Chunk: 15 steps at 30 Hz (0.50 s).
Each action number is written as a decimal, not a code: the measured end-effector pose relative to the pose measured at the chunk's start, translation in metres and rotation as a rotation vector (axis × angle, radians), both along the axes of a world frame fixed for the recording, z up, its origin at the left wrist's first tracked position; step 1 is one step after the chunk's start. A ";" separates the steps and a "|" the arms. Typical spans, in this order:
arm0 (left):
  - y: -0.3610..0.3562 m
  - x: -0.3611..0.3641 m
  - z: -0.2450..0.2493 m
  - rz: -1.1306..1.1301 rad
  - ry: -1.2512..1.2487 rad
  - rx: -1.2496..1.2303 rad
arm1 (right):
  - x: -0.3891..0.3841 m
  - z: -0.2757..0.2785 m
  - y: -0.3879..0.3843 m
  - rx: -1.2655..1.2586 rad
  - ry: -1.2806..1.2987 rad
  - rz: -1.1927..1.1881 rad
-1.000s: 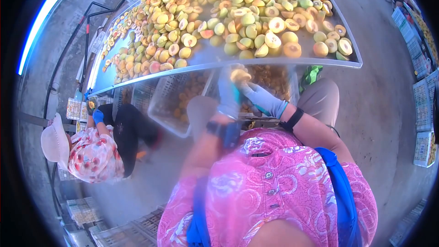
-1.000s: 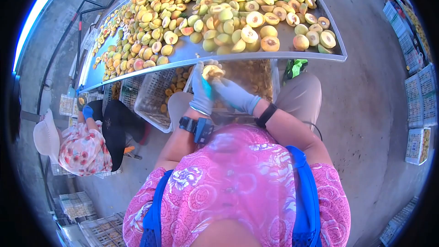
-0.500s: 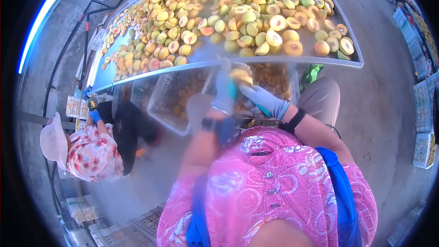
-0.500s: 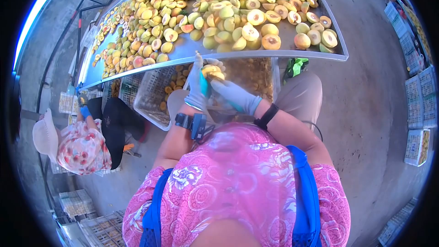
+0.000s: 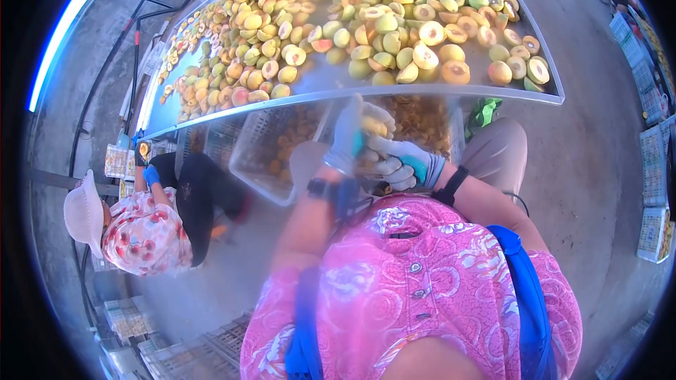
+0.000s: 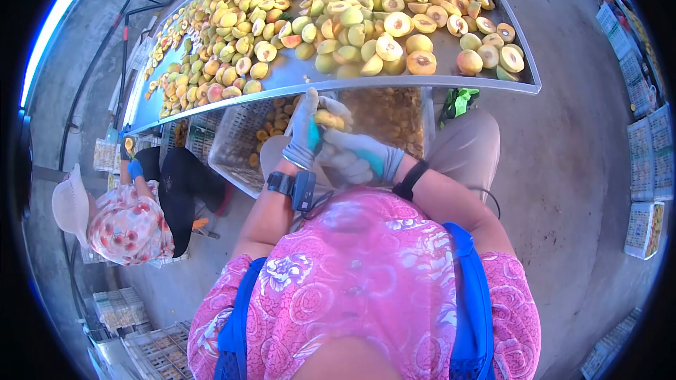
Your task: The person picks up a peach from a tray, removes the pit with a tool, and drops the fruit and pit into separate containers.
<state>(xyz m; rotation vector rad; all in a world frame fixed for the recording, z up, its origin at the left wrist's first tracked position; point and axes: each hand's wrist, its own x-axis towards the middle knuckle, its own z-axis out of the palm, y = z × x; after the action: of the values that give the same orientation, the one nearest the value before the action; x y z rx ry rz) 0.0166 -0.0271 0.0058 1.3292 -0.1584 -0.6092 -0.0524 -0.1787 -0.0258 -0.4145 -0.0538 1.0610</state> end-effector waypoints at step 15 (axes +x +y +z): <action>0.087 0.080 0.004 0.718 -0.688 0.653 | 0.008 -0.040 -0.020 0.439 0.095 -0.144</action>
<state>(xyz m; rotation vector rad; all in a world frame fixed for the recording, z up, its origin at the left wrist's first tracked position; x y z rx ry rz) 0.0968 0.0603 0.0096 2.0441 -0.0232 0.4713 -0.0439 -0.1987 -0.0659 0.0291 -0.1667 0.8949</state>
